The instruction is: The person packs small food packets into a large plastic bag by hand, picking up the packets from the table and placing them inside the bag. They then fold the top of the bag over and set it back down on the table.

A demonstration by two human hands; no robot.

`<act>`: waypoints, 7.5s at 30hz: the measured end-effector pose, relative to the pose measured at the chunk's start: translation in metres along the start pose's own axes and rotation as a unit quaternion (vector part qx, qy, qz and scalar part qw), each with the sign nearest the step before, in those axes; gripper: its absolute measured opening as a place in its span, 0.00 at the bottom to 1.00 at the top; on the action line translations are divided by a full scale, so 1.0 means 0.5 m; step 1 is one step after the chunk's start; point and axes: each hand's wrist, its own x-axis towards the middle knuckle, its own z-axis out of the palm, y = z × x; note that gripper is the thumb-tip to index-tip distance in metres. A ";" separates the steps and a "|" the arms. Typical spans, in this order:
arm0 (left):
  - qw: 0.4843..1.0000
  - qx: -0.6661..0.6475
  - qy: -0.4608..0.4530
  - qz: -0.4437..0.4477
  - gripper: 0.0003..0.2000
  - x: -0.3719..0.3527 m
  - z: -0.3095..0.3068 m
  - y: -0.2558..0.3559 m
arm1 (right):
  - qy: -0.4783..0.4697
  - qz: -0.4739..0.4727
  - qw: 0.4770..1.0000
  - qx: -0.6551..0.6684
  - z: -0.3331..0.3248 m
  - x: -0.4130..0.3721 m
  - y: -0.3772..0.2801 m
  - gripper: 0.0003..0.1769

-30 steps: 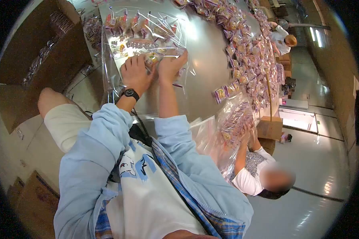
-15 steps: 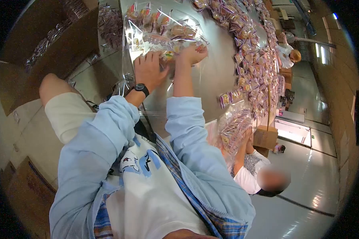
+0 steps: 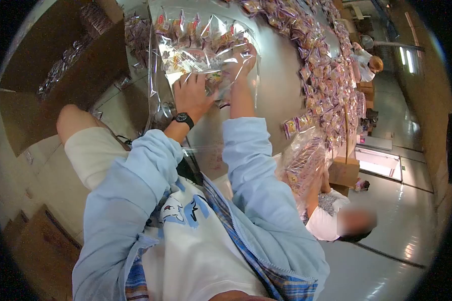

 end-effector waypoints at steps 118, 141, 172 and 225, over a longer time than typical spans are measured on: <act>0.997 0.039 -0.007 0.071 0.29 -0.018 0.023 0.023 | -0.200 -0.052 0.972 -0.115 -0.120 -0.183 -0.026 0.36; 0.997 0.030 0.048 0.049 0.33 0.075 0.077 -0.017 | -0.134 -0.129 0.977 -0.099 -0.099 -0.223 -0.041 0.29; 0.999 0.038 0.030 -0.019 0.18 0.172 0.079 0.037 | -0.088 -0.086 0.991 0.050 -0.100 -0.142 -0.004 0.36; 0.982 -0.090 0.131 0.101 0.23 0.217 0.117 0.044 | -0.046 -0.237 0.933 -0.267 -0.023 0.069 0.051 0.16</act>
